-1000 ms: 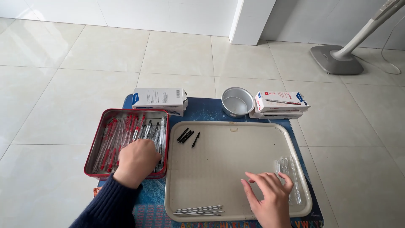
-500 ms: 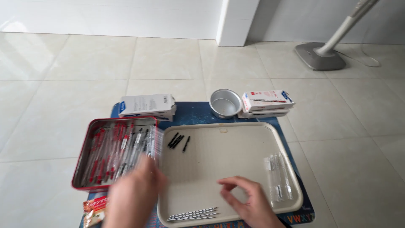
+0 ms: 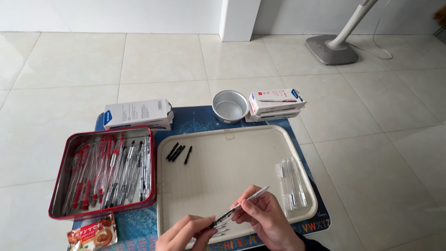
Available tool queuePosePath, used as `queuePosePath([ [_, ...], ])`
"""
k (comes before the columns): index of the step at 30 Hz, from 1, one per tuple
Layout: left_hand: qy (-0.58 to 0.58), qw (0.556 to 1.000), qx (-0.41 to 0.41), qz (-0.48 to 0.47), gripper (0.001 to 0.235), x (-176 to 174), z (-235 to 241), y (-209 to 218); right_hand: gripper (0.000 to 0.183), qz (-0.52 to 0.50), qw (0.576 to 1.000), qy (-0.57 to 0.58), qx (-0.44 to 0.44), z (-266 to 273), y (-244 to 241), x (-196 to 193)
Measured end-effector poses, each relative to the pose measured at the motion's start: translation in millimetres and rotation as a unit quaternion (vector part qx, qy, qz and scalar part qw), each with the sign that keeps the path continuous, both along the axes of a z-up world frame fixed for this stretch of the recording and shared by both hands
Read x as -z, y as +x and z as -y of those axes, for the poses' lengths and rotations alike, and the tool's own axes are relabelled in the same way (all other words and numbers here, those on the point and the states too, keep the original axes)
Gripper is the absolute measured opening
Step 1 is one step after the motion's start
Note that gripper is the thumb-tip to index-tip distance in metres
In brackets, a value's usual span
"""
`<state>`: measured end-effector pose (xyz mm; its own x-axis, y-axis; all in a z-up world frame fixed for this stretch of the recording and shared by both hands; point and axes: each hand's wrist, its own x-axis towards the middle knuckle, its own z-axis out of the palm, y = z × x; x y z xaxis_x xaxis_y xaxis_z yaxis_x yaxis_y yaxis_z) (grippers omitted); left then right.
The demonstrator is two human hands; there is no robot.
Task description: Assembling pens by inserting ink refills into barrels and then placing each pen into a plastic sleeve.
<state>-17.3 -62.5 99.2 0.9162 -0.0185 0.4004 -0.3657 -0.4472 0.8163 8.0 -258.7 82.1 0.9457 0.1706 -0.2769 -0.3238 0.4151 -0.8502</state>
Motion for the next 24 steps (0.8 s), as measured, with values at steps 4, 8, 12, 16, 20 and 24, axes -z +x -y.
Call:
queuePosePath([
  [4, 0.004, 0.992, -0.045, 0.121, 0.015, -7.5, -7.3, 2.0, 0.018, 0.005, 0.998, 0.055, 0.002, -4.2, -5.5, 8.9],
  [8, -0.024, 0.991, 0.026, 0.127, 0.019, 0.6, -15.6, 7.3, 0.017, 0.01, 0.999, 0.044, 0.025, -3.6, -9.4, 12.0],
  [12, -0.05, 0.992, 0.04, 0.107, 0.016, 9.6, -19.9, 12.1, 0.018, 0.011, 0.999, 0.024, 0.024, -2.8, -11.4, 7.6],
  [16, -0.083, 0.993, 0.079, 0.005, 0.019, 8.4, -25.2, 13.3, 0.019, 0.035, 0.998, 0.049, 0.015, -6.6, -12.9, 1.9],
  [20, -0.104, 0.994, -0.003, -0.024, 0.013, -9.4, -19.4, 9.5, 0.011, 0.003, 0.995, 0.072, 0.064, -6.9, -9.4, 7.0],
  [24, -0.142, 0.989, -0.042, -0.005, 0.015, -7.9, -19.3, 6.9, 0.011, 0.004, 0.992, 0.094, 0.088, -1.3, -5.2, 15.4],
])
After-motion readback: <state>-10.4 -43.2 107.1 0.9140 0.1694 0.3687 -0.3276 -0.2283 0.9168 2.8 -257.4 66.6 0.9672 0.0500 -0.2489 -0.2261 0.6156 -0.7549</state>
